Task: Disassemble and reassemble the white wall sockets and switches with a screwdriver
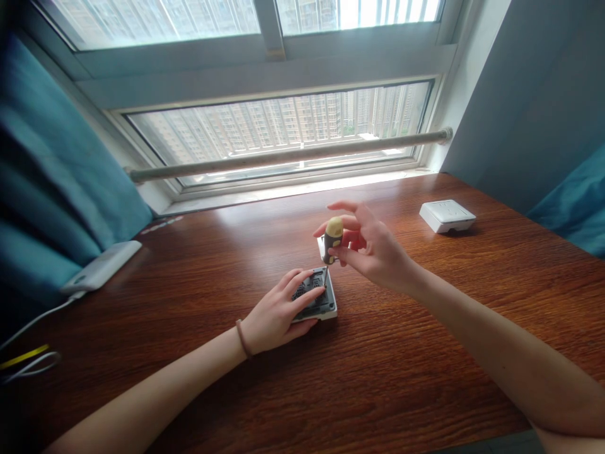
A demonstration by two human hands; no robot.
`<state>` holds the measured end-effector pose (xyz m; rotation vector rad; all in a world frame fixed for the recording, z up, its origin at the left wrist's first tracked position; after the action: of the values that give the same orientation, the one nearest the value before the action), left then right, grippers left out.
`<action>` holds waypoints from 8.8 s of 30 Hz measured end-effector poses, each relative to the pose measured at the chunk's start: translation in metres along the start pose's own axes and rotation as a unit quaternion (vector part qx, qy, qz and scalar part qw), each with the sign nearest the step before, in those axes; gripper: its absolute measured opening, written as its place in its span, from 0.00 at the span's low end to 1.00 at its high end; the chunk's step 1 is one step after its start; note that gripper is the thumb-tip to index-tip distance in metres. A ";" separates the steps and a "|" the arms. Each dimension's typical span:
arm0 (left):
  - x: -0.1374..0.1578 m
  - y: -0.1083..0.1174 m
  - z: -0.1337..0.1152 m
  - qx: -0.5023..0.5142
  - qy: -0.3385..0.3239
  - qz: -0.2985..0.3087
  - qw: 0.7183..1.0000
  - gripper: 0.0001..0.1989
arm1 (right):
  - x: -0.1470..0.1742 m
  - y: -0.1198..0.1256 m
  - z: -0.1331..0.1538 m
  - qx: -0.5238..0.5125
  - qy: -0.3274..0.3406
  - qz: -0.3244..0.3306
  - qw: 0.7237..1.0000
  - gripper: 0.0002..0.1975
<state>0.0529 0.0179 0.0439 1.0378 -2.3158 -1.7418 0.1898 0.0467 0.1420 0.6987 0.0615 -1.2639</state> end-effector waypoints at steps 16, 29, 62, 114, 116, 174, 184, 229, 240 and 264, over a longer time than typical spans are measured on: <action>0.000 0.001 0.000 0.002 -0.001 -0.003 1.000 0.24 | 0.002 0.000 0.002 -0.002 0.005 -0.012 1.000 0.17; 0.000 -0.001 0.001 -0.005 0.001 0.006 1.000 0.24 | 0.003 0.002 0.004 0.008 0.017 -0.029 0.999 0.16; 0.001 -0.003 0.002 -0.016 0.000 0.013 1.000 0.24 | 0.002 0.010 -0.001 -0.012 0.025 -0.079 0.996 0.19; 0.000 0.001 0.000 -0.006 -0.007 -0.007 1.000 0.24 | 0.002 0.005 0.001 -0.027 0.027 -0.070 0.997 0.17; 0.000 0.001 0.000 -0.006 -0.006 -0.007 1.000 0.24 | 0.002 0.005 -0.001 -0.010 0.030 -0.077 0.997 0.18; 0.000 -0.002 0.000 -0.025 0.000 0.024 0.999 0.25 | 0.007 0.012 -0.008 0.080 0.025 -0.149 0.985 0.23; 0.000 -0.003 0.001 -0.024 0.004 0.024 0.999 0.25 | 0.004 0.003 -0.003 -0.007 0.030 -0.081 0.996 0.20; -0.001 0.001 -0.001 -0.010 -0.004 0.008 1.000 0.26 | -0.001 -0.033 -0.078 0.094 -0.193 0.212 0.953 0.11; -0.001 0.000 0.000 -0.010 0.000 0.010 1.000 0.26 | 0.009 -0.074 -0.125 -0.010 -0.224 0.309 0.924 0.13; 0.000 -0.001 0.002 0.005 0.018 0.017 1.000 0.27 | 0.013 -0.080 -0.129 -0.097 -0.237 0.261 0.931 0.12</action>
<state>0.0530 0.0192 0.0422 1.0161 -2.3095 -1.6872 0.1657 0.0916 -0.0013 0.1974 -0.3711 -0.8641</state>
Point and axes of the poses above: each hand's wrist, its own x-axis away from the middle knuckle, its own y-axis out of the back of the hand, z = x × y, the point moved 8 cm from there along -x, towards the middle knuckle, and after that the axes turned 11 degrees about x, right-handed, at the moved point
